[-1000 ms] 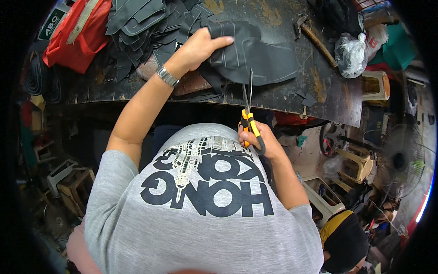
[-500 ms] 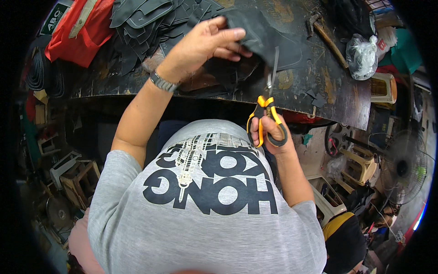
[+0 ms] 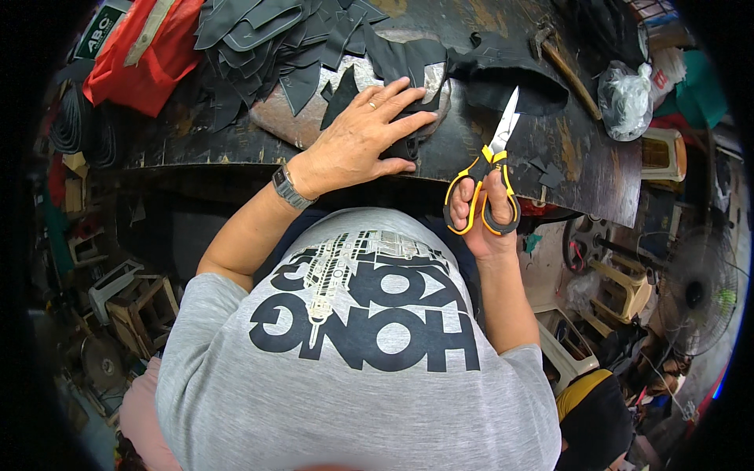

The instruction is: The person uses shears to cut black leather pieces on a workbench. They repeatedly pick up leather pieces, align them, and cut along marked lines, then place the cut pieces back on the bench.

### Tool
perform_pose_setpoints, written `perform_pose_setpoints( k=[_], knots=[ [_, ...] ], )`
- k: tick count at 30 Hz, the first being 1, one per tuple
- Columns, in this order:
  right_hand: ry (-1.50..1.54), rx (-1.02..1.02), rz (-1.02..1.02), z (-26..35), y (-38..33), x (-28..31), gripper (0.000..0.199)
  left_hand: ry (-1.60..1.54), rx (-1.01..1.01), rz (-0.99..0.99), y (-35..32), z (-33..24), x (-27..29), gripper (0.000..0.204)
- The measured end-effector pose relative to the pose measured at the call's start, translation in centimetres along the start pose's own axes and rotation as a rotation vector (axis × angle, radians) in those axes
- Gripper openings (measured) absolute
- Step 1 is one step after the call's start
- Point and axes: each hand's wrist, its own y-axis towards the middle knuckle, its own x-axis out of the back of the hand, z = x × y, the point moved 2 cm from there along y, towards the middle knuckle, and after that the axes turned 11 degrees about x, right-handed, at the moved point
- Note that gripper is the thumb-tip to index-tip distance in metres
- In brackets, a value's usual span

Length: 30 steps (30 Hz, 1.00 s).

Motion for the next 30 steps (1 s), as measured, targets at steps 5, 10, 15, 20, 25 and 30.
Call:
perform_pose_setpoints(
  k=[5, 10, 15, 20, 25, 30],
  knots=[
    [-0.163, 0.003, -0.107, -0.1, -0.3, -0.5, 0.046, -0.034, -0.012, -0.066, 0.1, -0.3, 0.1, 0.047],
    [-0.185, -0.026, -0.105, -0.5, -0.7, -0.5, 0.042, -0.149, -0.024, -0.086, -0.2, -0.3, -0.3, 0.044],
    [-0.306, -0.034, -0.162, -0.5, -1.4, -0.3, 0.038, -0.185, -0.086, -0.123, -1.0, -0.8, -0.4, 0.034],
    [-0.525, -0.059, -0.133, -0.6, -1.6, -0.7, 0.032, -0.321, -0.204, 0.140, -2.5, -3.1, -0.6, 0.026],
    [-0.702, -0.078, -0.091, -0.6, -1.6, -0.9, 0.027, -0.718, -0.057, 0.462, -2.2, -3.3, 1.3, 0.040],
    [-0.896, -0.094, -0.136, -0.4, -1.9, -0.4, 0.025, -1.098, 0.476, 0.254, -0.8, -1.4, 2.6, 0.035]
  ],
)
